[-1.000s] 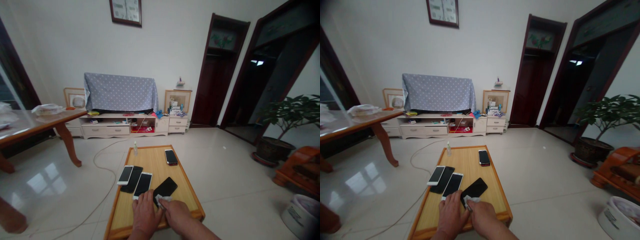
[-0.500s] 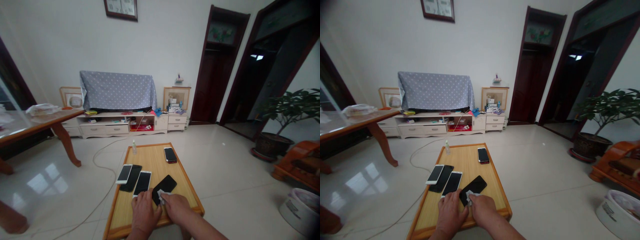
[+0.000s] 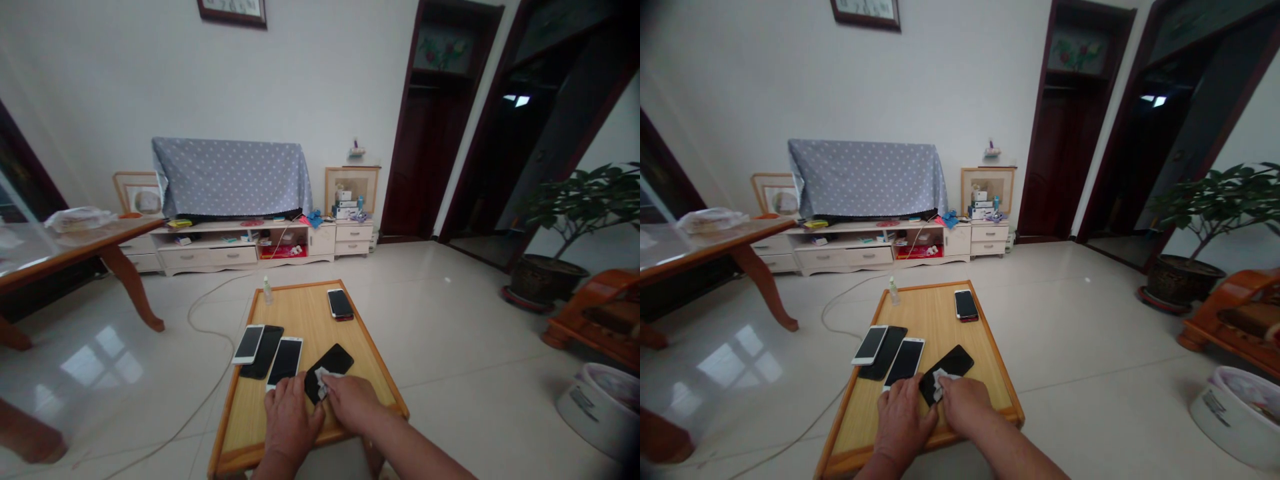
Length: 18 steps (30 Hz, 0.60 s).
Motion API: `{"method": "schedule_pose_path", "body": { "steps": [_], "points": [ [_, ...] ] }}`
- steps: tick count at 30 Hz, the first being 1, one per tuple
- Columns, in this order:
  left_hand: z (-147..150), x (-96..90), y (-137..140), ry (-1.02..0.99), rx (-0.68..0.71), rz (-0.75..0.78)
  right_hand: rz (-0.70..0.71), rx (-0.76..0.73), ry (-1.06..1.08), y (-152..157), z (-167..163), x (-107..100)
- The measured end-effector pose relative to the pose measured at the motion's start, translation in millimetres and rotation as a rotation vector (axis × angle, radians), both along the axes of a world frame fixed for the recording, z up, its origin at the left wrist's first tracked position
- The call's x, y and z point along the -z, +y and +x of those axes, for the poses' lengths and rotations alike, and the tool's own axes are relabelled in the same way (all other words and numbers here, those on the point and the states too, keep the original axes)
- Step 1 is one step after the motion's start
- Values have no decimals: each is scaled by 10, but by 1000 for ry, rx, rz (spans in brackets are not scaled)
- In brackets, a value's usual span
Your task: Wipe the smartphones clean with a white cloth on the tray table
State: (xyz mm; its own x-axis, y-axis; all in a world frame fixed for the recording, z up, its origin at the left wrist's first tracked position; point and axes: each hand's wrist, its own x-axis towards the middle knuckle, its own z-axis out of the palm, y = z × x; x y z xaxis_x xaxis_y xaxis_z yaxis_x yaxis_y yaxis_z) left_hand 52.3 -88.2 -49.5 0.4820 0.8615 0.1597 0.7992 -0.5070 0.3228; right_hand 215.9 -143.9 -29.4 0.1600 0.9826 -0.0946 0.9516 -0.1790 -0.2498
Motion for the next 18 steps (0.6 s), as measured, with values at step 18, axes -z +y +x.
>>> {"method": "schedule_pose_path", "body": {
  "steps": [18],
  "points": [
    [17,25,-24,25,-11,47,-19,163,7,155,248,-56]
  ]
}}
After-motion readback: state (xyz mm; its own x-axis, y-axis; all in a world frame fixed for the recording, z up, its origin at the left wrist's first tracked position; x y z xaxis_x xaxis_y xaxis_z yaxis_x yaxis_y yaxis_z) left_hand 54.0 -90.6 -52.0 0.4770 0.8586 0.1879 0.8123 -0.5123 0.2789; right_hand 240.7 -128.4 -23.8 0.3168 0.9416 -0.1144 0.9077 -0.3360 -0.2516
